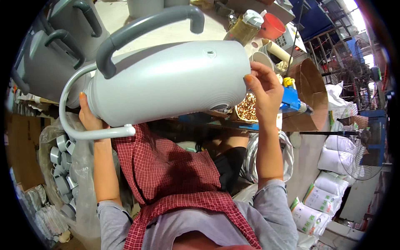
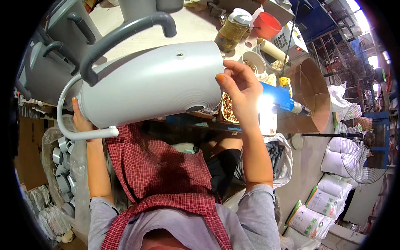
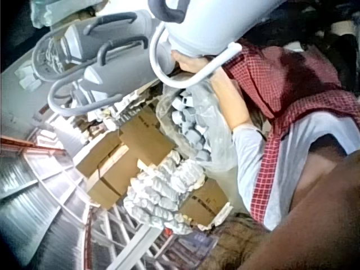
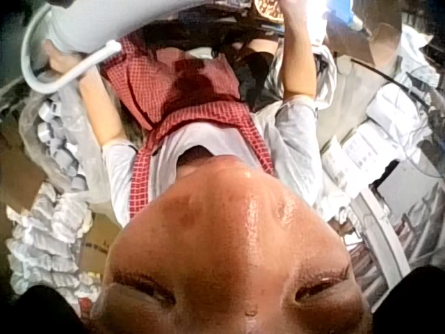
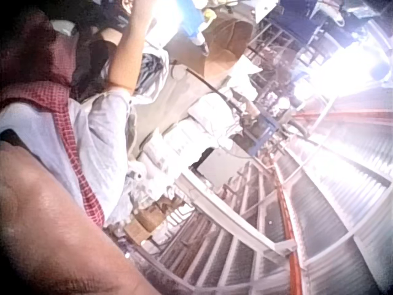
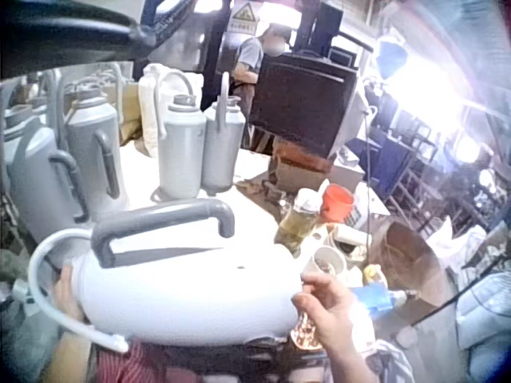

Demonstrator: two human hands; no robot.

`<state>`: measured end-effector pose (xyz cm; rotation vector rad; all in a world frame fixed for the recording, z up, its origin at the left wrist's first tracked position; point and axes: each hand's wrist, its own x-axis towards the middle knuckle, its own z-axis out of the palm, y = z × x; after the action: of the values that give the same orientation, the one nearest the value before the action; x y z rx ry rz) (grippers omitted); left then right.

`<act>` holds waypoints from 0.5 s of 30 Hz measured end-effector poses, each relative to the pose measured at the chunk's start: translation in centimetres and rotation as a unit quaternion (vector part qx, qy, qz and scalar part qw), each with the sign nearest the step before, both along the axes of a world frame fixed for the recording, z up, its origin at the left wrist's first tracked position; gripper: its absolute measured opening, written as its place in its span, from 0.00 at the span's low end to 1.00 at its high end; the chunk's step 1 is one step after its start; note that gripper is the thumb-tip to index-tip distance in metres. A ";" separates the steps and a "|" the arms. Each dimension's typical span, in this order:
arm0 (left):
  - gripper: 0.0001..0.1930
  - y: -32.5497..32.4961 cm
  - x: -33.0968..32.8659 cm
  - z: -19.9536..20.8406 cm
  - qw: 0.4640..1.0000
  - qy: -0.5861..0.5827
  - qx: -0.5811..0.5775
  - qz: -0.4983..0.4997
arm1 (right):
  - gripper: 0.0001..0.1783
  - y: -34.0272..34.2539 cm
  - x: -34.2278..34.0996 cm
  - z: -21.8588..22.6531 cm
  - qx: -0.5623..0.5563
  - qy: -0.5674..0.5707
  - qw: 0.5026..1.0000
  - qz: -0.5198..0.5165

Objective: The person assembles grey electric kettles by hand in a workshop setting. They repeatedly pick up a kettle body, insert a grey handle into the side, and place the finished unit on a nearby table. The process is repetitive, involving multiple identical kettle bodies and handles.

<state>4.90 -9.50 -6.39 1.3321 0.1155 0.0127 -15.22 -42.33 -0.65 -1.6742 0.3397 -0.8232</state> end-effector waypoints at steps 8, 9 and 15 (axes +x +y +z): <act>0.26 1.6 1.5 -1.0 0.996 -0.081 0.048 0.010 | 0.23 0.1 2.9 4.6 -0.269 -0.014 0.963 -0.026; 0.26 1.8 1.3 -0.6 0.994 -0.085 0.065 0.014 | 0.21 0.0 4.4 5.2 -0.208 -0.054 0.977 0.004; 0.26 1.0 1.2 0.4 0.993 -0.108 0.033 0.029 | 0.29 1.0 10.3 6.2 -0.190 0.045 0.956 0.218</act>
<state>6.06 -8.55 -5.95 1.3847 -0.0301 0.2114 -4.90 -41.34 5.59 -2.0489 -0.1408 -0.4976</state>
